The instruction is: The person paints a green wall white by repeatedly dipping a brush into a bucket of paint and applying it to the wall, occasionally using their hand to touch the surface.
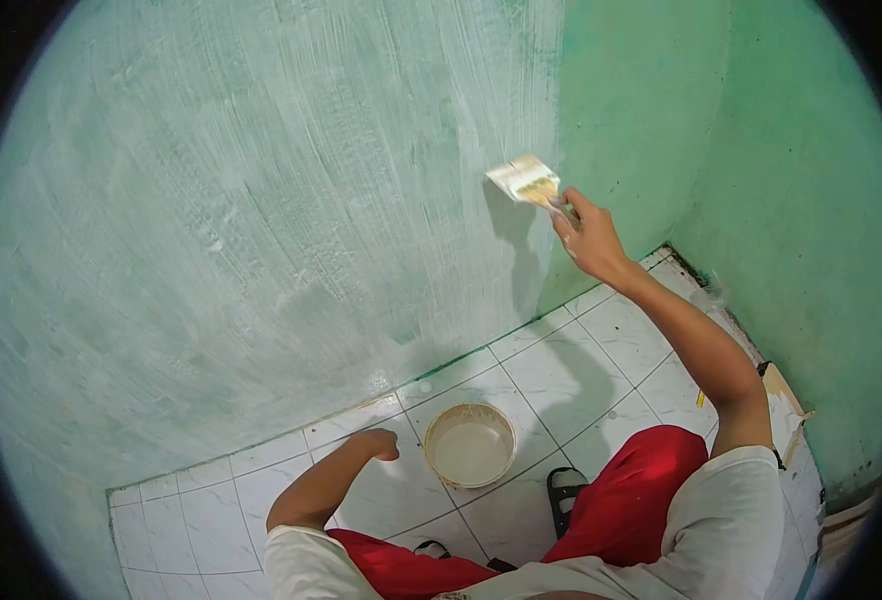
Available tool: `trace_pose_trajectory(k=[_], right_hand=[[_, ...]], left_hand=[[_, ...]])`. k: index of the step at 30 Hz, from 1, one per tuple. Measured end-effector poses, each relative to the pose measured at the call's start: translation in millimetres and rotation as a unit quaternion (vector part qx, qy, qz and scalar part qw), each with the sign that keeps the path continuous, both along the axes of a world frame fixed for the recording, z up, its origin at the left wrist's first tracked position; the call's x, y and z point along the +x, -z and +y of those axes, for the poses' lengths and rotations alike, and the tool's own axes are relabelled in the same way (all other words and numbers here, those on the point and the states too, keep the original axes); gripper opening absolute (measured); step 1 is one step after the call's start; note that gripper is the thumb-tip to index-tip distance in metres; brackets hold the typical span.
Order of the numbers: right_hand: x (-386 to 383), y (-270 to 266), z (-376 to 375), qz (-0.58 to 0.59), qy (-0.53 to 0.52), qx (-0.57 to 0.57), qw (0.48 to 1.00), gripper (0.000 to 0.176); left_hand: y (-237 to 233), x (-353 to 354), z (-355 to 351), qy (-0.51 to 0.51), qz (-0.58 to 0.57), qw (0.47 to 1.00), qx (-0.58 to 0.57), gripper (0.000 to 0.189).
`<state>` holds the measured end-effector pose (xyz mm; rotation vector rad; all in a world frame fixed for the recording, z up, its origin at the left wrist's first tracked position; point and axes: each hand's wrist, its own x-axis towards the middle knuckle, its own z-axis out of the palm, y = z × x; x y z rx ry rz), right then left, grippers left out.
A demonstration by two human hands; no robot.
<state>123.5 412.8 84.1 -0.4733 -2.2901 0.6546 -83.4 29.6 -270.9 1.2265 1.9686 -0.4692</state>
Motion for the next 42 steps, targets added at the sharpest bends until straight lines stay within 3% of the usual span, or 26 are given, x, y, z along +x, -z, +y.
trace_pose_trajectory(k=[4, 8, 12, 16, 22, 25, 28, 29, 31, 35, 36, 37, 39, 42], right_hand=[[-41, -53, -33, 0.155, -0.016, 0.082, 0.984, 0.021], [-82, -80, -65, 0.263, -0.031, 0.063, 0.962, 0.019], [-123, -8, -56, 0.266, -0.017, 0.111, 0.957, 0.012], [-111, 64, -61, 0.237, -0.045, 0.125, 0.962, 0.010], [-64, 93, -72, 0.074, -0.039, 0.071, 0.994, 0.015], [-48, 68, -85, -0.011, -0.016, -0.006, 1.000, 0.021], [-72, 11, -61, -0.130, -0.037, 0.092, 0.987, 0.022], [-86, -12, -50, -0.150, -0.045, 0.121, 0.980, 0.021], [-97, -97, -67, -0.249, -0.062, 0.019, 0.966, 0.014], [-121, -197, -87, -0.257, -0.012, 0.064, 0.964, 0.019], [-124, -213, -81, -0.286, -0.045, 0.182, 0.940, 0.018], [-115, -227, -93, -0.212, -0.043, 0.098, 0.971, 0.018], [-104, -270, -131, -0.289, 0.073, 0.122, 0.947, 0.021], [-90, -290, -131, -0.210, 0.065, 0.126, 0.967, 0.027]], left_hand=[[4, -8, -2, 0.014, 0.001, 1.000, -0.013, 0.049], [-3, -10, -3, -0.008, 0.003, 1.000, 0.018, 0.048], [13, -19, -3, -0.002, -0.004, 1.000, 0.018, 0.049], [3, -15, -10, -0.006, -0.015, 0.999, 0.043, 0.049], [2, -13, -14, 0.014, -0.011, 1.000, 0.015, 0.047], [6, -11, -14, 0.000, -0.028, 0.999, 0.028, 0.048], [11, -13, -9, 0.014, -0.034, 0.999, 0.013, 0.050], [8, -12, -10, 0.007, -0.034, 0.999, 0.025, 0.050], [9, -12, -11, 0.001, -0.034, 0.999, 0.038, 0.050], [8, -17, -15, 0.000, -0.030, 0.998, 0.059, 0.048], [5, -16, -15, -0.001, -0.036, 0.998, 0.058, 0.047], [9, -18, -15, 0.000, -0.037, 0.998, 0.059, 0.047], [23, -24, -14, 0.017, -0.040, 0.999, 0.030, 0.047], [6, -17, -15, 0.003, -0.042, 0.998, 0.039, 0.046]])
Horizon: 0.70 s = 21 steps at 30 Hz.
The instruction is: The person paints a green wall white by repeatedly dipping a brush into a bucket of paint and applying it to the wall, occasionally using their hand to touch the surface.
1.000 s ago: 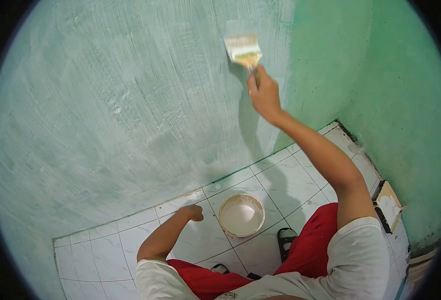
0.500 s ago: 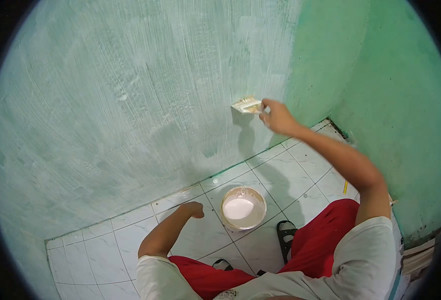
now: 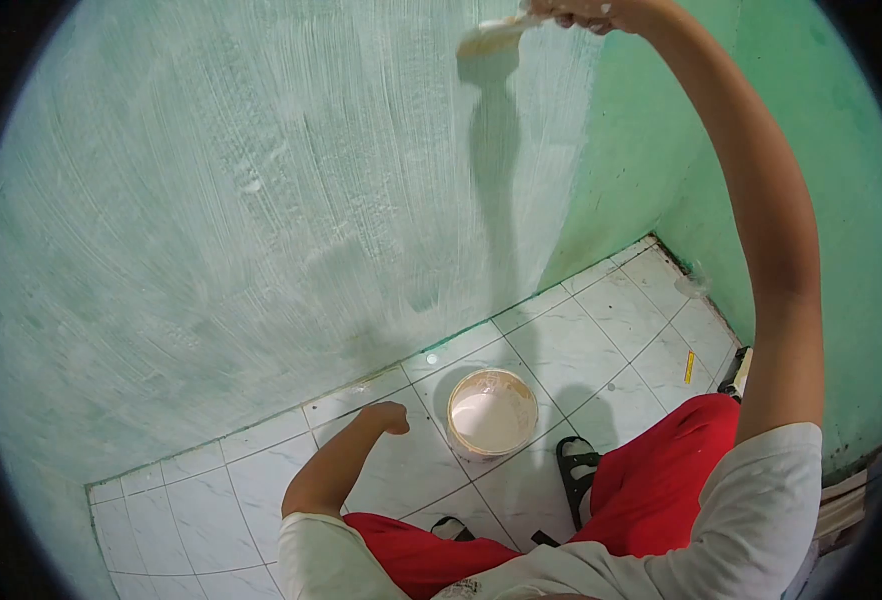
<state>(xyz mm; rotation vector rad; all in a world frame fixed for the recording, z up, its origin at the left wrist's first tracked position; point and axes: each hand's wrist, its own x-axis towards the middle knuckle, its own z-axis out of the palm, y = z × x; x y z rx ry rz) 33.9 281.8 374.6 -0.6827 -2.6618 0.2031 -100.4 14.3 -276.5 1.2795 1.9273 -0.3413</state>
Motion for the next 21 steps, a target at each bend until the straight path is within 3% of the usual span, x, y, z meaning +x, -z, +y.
trace_pose_trajectory(k=[1, 4, 5, 7, 9, 11, 15, 21], right_hand=[[7, -2, -8, -0.001, 0.001, -0.001, 1.000, 0.027], [32, 30, -43, 0.155, 0.014, 0.018, 0.988, 0.031], [26, 47, -24, 0.197, 0.000, -0.032, 0.980, 0.022], [11, 117, 7, 0.318, -0.064, 0.027, 0.946, 0.021], [-13, 189, 24, 0.402, -0.074, 0.034, 0.912, 0.027], [-37, 259, 23, 0.468, -0.092, -0.009, 0.879, 0.021], [-51, 366, 29, 0.439, -0.089, -0.047, 0.893, 0.011], [-19, 430, 19, 0.373, -0.066, -0.090, 0.921, 0.010]], left_hand=[[4, -1, 0, 0.001, -0.001, 1.000, -0.001, 0.046], [19, -2, 0, 0.009, -0.004, 1.000, 0.019, 0.045], [23, -1, 0, 0.007, -0.006, 0.999, 0.036, 0.042], [30, -1, 2, 0.001, -0.008, 0.999, 0.052, 0.039], [36, -1, 6, 0.001, -0.008, 0.999, 0.034, 0.039], [39, 2, 5, 0.004, -0.015, 0.999, 0.041, 0.039], [24, 11, 8, 0.027, -0.026, 0.999, 0.020, 0.039], [19, 9, 12, 0.024, -0.032, 0.999, 0.026, 0.045]])
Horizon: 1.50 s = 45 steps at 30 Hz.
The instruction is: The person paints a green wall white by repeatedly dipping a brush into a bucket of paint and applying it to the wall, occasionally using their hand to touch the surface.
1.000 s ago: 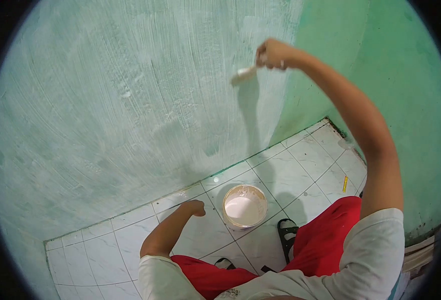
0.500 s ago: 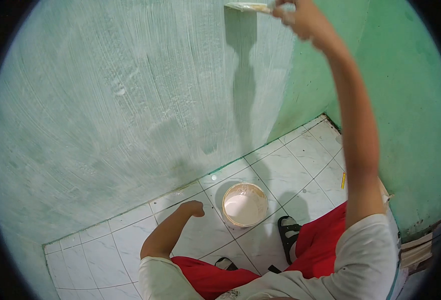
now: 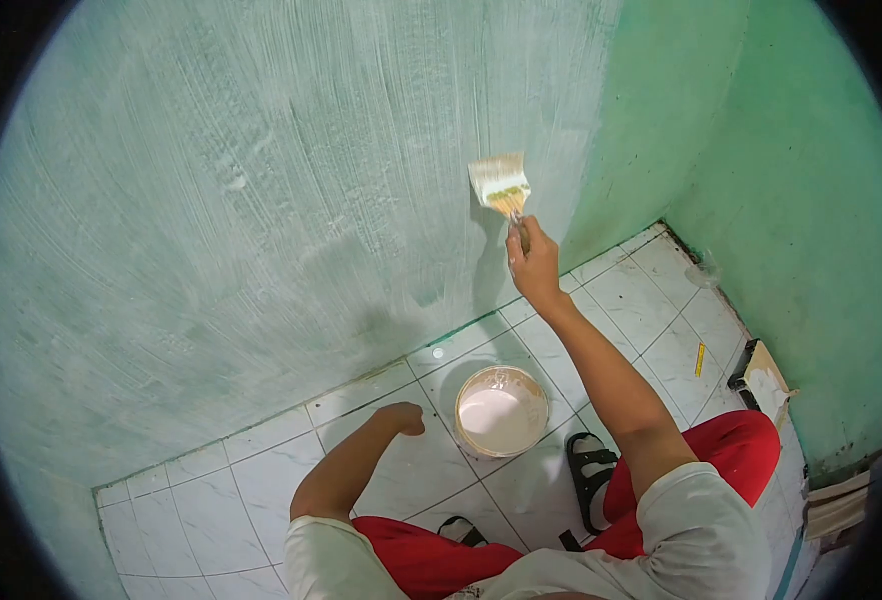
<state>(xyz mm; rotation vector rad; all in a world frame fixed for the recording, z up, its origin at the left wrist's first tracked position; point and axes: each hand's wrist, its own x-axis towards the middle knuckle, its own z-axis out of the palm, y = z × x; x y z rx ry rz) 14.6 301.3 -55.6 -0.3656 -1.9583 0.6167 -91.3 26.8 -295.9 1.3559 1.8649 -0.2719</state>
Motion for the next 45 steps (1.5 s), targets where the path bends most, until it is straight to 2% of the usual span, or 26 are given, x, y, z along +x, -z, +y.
trace_pose_trajectory(k=[8, 10, 12, 13, 15, 17, 18, 19, 20, 21, 22, 24, 25, 26, 28, 31, 33, 35, 38, 42, 45], right_hand=[[61, 59, 13, -0.182, -0.014, -0.114, 0.977, 0.016], [73, 61, 19, -0.224, -0.022, -0.150, 0.963, 0.018], [77, 52, 33, -0.327, -0.078, -0.185, 0.924, 0.021], [78, 51, 44, -0.322, -0.127, -0.170, 0.923, 0.022], [77, 7, 43, -0.406, -0.162, -0.150, 0.887, 0.022], [79, -47, 31, -0.483, -0.219, -0.162, 0.832, 0.021], [80, -67, 23, -0.487, -0.218, -0.173, 0.828, 0.021], [80, -82, 18, -0.552, -0.250, -0.143, 0.782, 0.020], [82, -91, 11, -0.613, -0.282, -0.111, 0.730, 0.020], [85, -94, 1, -0.635, -0.294, -0.084, 0.709, 0.022], [88, -84, -5, -0.637, -0.296, -0.094, 0.705, 0.022], [99, -65, -18, -0.651, -0.367, 0.016, 0.664, 0.027], [105, -53, -29, -0.653, -0.369, 0.007, 0.662, 0.027], [110, -39, -42, -0.681, -0.342, 0.030, 0.647, 0.028], [118, -11, -61, -0.732, -0.287, 0.082, 0.612, 0.032], [121, 32, -70, -0.760, -0.261, 0.104, 0.585, 0.036], [122, 51, -66, -0.759, -0.258, 0.113, 0.586, 0.036], [119, 55, -63, -0.761, -0.252, 0.123, 0.586, 0.037], [115, 51, -50, -0.782, -0.239, 0.147, 0.557, 0.039], [121, 48, -26, -0.779, -0.250, 0.171, 0.548, 0.044], [132, 58, -2, -0.775, -0.267, 0.195, 0.538, 0.045]], left_hand=[[-11, 5, 14, 0.006, -0.005, 1.000, -0.010, 0.047], [-6, 5, 15, -0.005, 0.014, 0.999, 0.030, 0.040], [8, 3, 14, -0.022, 0.016, 0.998, 0.059, 0.038], [13, -1, 18, -0.044, -0.031, 0.998, 0.013, 0.038], [19, -3, 23, -0.086, -0.127, 0.985, -0.084, 0.038], [24, 2, 21, -0.106, -0.172, 0.972, -0.119, 0.038], [24, 4, 21, -0.128, -0.208, 0.959, -0.144, 0.039], [18, 7, 22, -0.125, -0.214, 0.956, -0.154, 0.039], [5, 9, 22, -0.170, -0.283, 0.927, -0.180, 0.041], [-5, 12, 22, -0.215, -0.347, 0.890, -0.205, 0.043], [-8, 13, 21, -0.213, -0.351, 0.886, -0.215, 0.043], [-8, 16, 19, -0.322, -0.483, 0.772, -0.258, 0.045], [-7, 17, 20, -0.324, -0.526, 0.739, -0.268, 0.047], [-8, 19, 19, -0.323, -0.527, 0.736, -0.276, 0.047], [-12, 23, 16, -0.320, -0.615, 0.679, -0.243, 0.047], [-16, 29, 15, -0.322, -0.635, 0.672, -0.204, 0.052], [-13, 31, 15, -0.316, -0.646, 0.668, -0.189, 0.053], [-8, 32, 17, -0.324, -0.645, 0.670, -0.171, 0.057], [2, 37, 28, -0.332, -0.663, 0.651, -0.161, 0.060], [2, 49, 53, -0.299, -0.678, 0.655, -0.147, 0.062], [8, 62, 78, -0.322, -0.686, 0.635, -0.151, 0.060]])
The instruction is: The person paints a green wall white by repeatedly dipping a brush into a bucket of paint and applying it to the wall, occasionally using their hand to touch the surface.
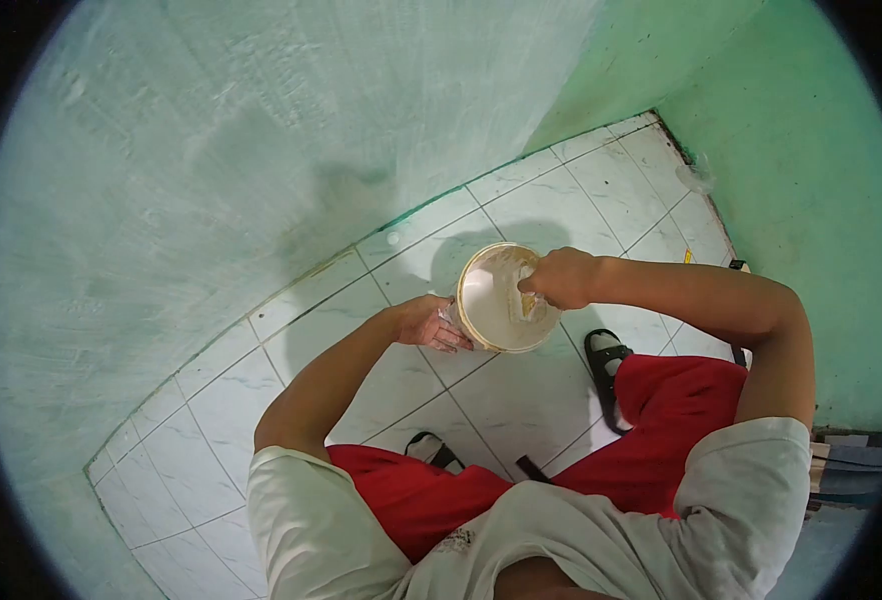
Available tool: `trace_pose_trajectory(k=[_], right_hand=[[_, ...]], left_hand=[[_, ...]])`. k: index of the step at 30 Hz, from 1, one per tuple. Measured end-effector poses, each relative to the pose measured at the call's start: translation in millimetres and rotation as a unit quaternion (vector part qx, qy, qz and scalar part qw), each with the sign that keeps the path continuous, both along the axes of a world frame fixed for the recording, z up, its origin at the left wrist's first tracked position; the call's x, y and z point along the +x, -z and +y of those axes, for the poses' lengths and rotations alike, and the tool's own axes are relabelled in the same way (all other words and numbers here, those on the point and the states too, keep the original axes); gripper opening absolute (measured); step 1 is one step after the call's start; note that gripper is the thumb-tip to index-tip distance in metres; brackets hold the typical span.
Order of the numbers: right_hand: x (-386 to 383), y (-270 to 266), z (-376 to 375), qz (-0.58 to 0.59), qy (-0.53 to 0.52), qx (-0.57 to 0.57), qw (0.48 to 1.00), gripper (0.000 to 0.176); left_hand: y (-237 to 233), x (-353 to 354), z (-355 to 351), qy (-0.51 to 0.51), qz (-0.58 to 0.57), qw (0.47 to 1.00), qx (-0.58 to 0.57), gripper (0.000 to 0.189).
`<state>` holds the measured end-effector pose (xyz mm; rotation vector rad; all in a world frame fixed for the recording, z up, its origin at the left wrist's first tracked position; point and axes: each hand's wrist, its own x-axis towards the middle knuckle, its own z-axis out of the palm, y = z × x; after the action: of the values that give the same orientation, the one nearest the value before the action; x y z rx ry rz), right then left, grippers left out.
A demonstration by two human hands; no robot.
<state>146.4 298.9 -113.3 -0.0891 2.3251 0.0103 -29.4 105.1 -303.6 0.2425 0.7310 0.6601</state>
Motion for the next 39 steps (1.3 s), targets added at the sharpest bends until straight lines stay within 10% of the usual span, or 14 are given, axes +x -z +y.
trace_pose_trajectory(k=[17, 30, 36, 38, 39], right_hand=[[48, 76, 149, 0.117, -0.089, -0.026, 0.989, 0.013], [43, 104, 193, 0.181, -0.196, -0.131, 0.955, 0.021], [10, 73, 205, 0.122, -0.236, -0.172, 0.949, 0.012], [7, 73, 213, -0.018, -0.046, -0.205, 0.977, 0.016], [6, 76, 223, -0.016, -0.048, -0.210, 0.976, 0.016]], left_hand=[[-26, 98, 154, -0.183, 0.116, 0.972, -0.085, 0.046], [-41, 162, 156, -0.433, 0.165, 0.867, -0.184, 0.039], [-96, 160, 146, -0.124, 0.416, 0.879, -0.196, 0.046], [-116, 147, 133, 0.231, 0.585, 0.772, -0.089, 0.047], [-130, 142, 124, 0.232, 0.585, 0.771, -0.095, 0.047]])
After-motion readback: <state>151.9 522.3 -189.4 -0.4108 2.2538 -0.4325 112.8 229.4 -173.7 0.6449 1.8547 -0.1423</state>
